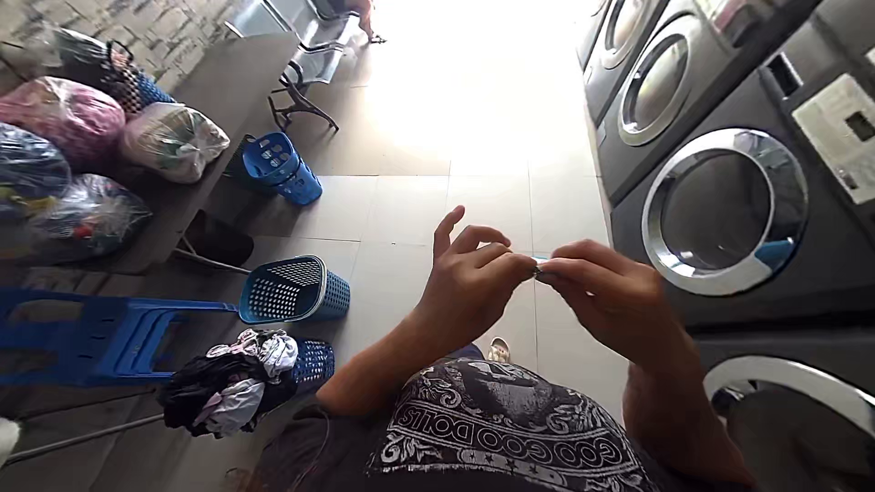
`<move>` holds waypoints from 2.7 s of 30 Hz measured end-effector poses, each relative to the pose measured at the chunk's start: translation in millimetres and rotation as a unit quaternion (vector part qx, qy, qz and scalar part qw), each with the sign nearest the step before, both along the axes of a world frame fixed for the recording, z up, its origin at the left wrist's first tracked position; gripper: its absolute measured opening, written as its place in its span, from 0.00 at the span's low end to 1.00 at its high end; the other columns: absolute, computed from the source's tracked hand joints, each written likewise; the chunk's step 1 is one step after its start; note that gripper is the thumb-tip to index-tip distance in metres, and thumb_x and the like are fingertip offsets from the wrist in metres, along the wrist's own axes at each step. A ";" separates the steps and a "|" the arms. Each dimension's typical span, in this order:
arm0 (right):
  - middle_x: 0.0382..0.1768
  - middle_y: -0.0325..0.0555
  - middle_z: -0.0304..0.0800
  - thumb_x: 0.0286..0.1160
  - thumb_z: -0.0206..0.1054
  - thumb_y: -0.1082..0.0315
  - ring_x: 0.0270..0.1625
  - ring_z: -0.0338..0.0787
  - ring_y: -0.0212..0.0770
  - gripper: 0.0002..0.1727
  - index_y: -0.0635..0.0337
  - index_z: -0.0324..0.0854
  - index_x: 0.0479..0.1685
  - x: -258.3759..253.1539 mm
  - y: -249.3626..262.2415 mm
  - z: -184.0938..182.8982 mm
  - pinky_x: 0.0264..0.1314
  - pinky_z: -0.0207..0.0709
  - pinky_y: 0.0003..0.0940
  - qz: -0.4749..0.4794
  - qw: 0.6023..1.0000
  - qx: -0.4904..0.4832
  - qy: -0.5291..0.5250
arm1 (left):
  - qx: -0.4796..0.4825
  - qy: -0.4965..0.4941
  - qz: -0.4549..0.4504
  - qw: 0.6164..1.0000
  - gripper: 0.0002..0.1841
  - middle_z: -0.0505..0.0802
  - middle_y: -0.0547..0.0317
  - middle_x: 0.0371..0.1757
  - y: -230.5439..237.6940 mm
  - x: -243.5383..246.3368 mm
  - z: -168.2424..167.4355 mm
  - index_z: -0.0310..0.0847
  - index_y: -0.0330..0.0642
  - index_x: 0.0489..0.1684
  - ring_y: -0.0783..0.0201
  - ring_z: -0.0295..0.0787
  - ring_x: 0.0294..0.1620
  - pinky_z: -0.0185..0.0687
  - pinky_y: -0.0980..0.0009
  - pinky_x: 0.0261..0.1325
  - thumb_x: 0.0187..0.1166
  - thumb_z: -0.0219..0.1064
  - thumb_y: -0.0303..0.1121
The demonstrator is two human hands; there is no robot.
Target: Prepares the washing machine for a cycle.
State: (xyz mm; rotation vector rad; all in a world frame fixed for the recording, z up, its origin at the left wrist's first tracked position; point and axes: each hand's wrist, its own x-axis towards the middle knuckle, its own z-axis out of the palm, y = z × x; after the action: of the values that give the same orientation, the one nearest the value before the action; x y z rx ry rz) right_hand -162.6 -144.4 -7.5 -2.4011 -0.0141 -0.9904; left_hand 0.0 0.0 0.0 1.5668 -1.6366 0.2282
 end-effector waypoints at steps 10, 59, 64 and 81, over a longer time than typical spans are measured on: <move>0.40 0.60 0.89 0.86 0.58 0.69 0.43 0.92 0.56 0.14 0.71 0.87 0.43 211.2 -230.2 -133.2 0.50 0.85 0.53 0.111 0.928 0.071 0.348 | 0.330 0.159 0.057 0.929 0.14 0.95 0.48 0.54 -211.0 171.8 -153.4 0.93 0.39 0.51 0.47 0.89 0.65 0.75 0.45 0.74 0.87 0.60 0.34; 0.46 0.62 0.93 0.86 0.60 0.66 0.54 0.92 0.56 0.16 0.70 0.89 0.42 1182.4 -1469.4 -210.2 0.62 0.80 0.56 -0.438 0.738 0.392 0.330 | 0.461 0.058 0.094 0.881 0.14 0.94 0.40 0.54 -1500.9 1059.9 -184.3 0.88 0.31 0.51 0.44 0.89 0.63 0.76 0.46 0.70 0.85 0.57 0.30; 0.56 0.69 0.89 0.85 0.60 0.68 0.61 0.89 0.59 0.16 0.75 0.86 0.54 1175.5 -1648.9 -221.9 0.67 0.78 0.55 -0.584 0.640 0.465 0.183 | 0.413 0.013 -0.031 0.910 0.12 0.94 0.39 0.48 -1604.9 1097.8 -178.7 0.88 0.29 0.47 0.43 0.91 0.58 0.76 0.46 0.67 0.82 0.58 0.27; 0.40 0.56 0.87 0.79 0.58 0.87 0.35 0.92 0.41 0.20 0.75 0.70 0.70 1406.7 -2064.1 -276.4 0.43 0.89 0.34 -0.341 0.579 0.739 0.051 | 0.402 0.157 0.271 0.860 0.21 0.95 0.41 0.54 -1900.5 1507.0 -239.5 0.90 0.35 0.56 0.43 0.91 0.62 0.82 0.42 0.67 0.92 0.53 0.42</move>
State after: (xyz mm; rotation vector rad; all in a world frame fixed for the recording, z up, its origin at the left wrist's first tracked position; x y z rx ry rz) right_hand 1244.0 -2208.5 -283.9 -0.7541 1.3106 -0.5871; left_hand 1507.0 -1900.5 -239.5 2.5248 -1.0211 -0.4754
